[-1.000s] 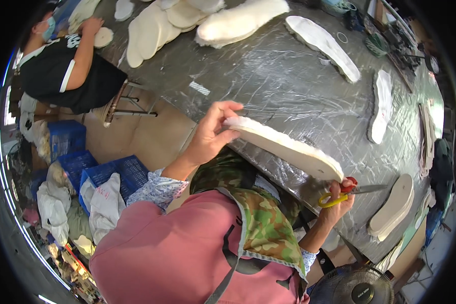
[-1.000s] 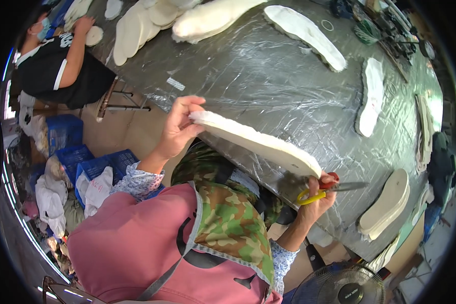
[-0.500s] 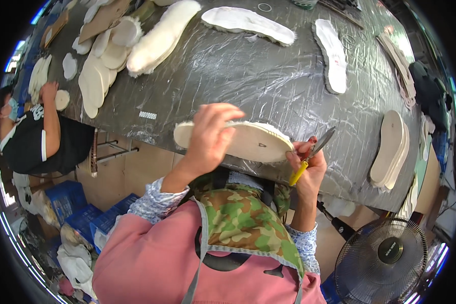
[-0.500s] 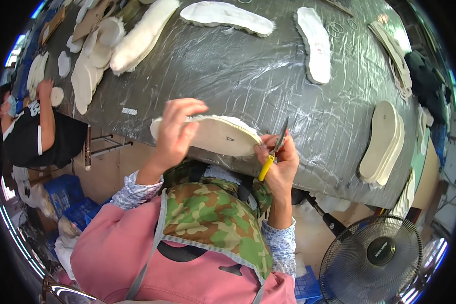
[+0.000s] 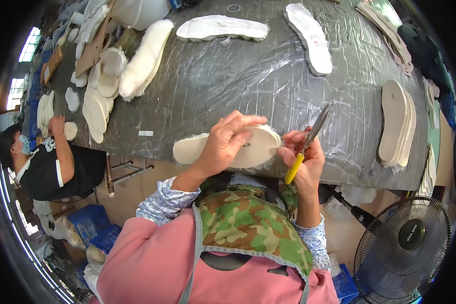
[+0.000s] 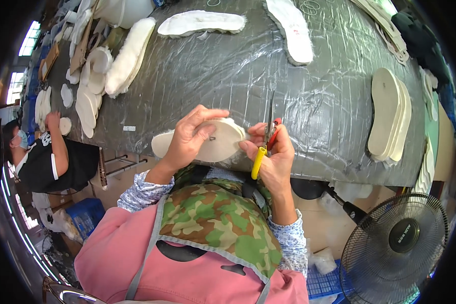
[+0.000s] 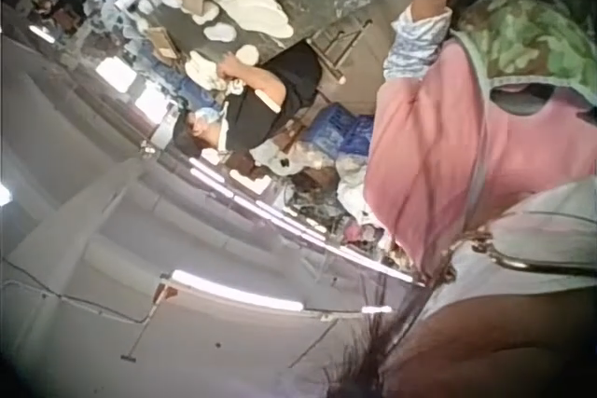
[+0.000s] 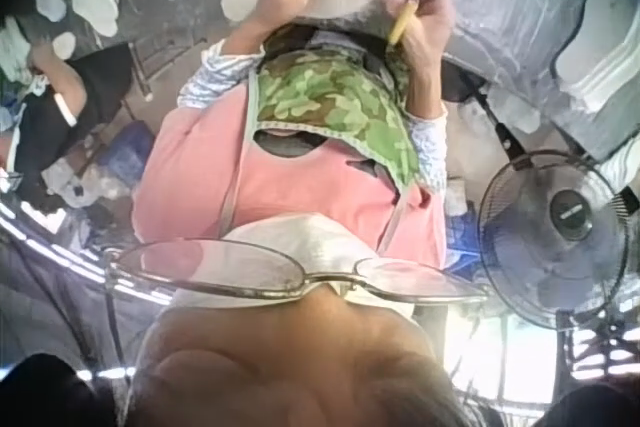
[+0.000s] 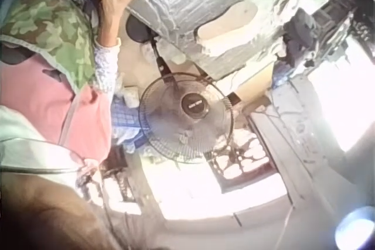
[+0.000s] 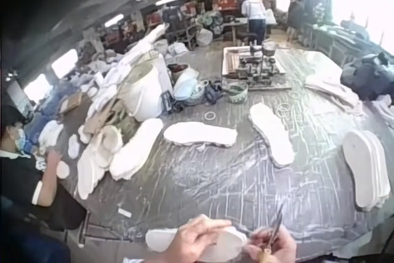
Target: Cutting and assembling shoe insole components using scissors.
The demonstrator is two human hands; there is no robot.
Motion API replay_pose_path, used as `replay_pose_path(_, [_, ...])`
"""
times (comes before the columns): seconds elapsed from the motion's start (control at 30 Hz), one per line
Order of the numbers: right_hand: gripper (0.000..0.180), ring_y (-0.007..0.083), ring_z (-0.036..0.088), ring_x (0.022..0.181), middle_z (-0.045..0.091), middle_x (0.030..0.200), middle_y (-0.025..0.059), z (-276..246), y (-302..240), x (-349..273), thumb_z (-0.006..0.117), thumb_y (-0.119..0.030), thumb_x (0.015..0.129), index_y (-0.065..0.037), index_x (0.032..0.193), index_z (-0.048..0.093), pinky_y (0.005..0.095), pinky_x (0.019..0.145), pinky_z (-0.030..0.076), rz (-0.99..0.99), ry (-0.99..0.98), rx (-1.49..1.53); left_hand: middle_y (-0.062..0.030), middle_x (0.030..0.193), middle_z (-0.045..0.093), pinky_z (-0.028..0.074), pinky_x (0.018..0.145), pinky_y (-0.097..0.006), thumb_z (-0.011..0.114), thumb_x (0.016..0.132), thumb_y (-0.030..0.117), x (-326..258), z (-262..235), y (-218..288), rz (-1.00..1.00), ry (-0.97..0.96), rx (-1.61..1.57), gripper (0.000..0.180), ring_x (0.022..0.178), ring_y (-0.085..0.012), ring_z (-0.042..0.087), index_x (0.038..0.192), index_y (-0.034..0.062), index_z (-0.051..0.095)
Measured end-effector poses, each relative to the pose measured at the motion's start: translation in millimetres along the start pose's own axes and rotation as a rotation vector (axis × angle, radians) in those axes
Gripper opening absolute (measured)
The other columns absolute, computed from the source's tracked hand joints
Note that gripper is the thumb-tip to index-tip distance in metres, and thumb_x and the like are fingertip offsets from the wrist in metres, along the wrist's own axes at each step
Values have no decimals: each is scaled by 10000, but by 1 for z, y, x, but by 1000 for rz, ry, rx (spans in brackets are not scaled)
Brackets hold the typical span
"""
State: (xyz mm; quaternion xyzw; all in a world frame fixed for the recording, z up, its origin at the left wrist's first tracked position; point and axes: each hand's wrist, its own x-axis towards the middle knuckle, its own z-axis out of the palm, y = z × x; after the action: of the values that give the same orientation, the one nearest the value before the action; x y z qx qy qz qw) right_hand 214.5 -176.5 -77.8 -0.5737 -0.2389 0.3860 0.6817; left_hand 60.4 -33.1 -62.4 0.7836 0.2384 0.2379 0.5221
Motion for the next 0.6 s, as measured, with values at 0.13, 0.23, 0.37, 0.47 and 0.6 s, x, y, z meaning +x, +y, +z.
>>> replay_pose_path(0.13, [541, 141, 563, 810, 608, 913, 64, -14, -9, -9, 893, -152, 687, -17, 1048, 513, 286, 751, 475, 18, 20, -386, -21, 972, 606, 453, 834, -249, 562, 939, 15, -4, -5, -7, -72, 45, -168, 211, 930, -113, 579, 1135, 21, 641])
replay_pose_path(0.23, [696, 282, 509, 784, 508, 888, 121, -17, -20, -14, 902, -377, 623, -7, 1034, 481, 377, 725, 437, -139, -76, -678, -7, 1012, 608, 451, 862, -243, 541, 968, 32, -3, -9, -8, -123, 99, -260, 188, 958, -91, 570, 1133, 19, 631])
replay_pose_path(0.37, [736, 307, 526, 866, 510, 915, 110, -10, -29, -24, 868, -500, 616, -9, 1028, 505, 405, 775, 406, -183, -99, -970, -33, 1034, 594, 460, 864, -263, 534, 959, 30, -4, -12, -5, -144, 98, -289, 181, 970, -124, 577, 1116, 15, 622])
replay_pose_path(0.47, [769, 320, 527, 864, 514, 928, 121, -5, -31, -24, 867, -493, 617, 5, 1075, 502, 412, 774, 420, -183, -103, -1013, -10, 1045, 599, 444, 889, -244, 538, 988, 71, -7, -11, -3, -131, 164, -231, 188, 971, -87, 563, 1157, 8, 592])
replay_pose_path(0.6, [799, 328, 520, 843, 509, 926, 131, -2, -28, -18, 876, -475, 606, 23, 1106, 501, 419, 762, 431, -213, -115, -998, -16, 1053, 554, 426, 895, -248, 541, 984, 79, -10, -10, 7, -78, 184, -185, 194, 984, -95, 541, 1161, 8, 580])
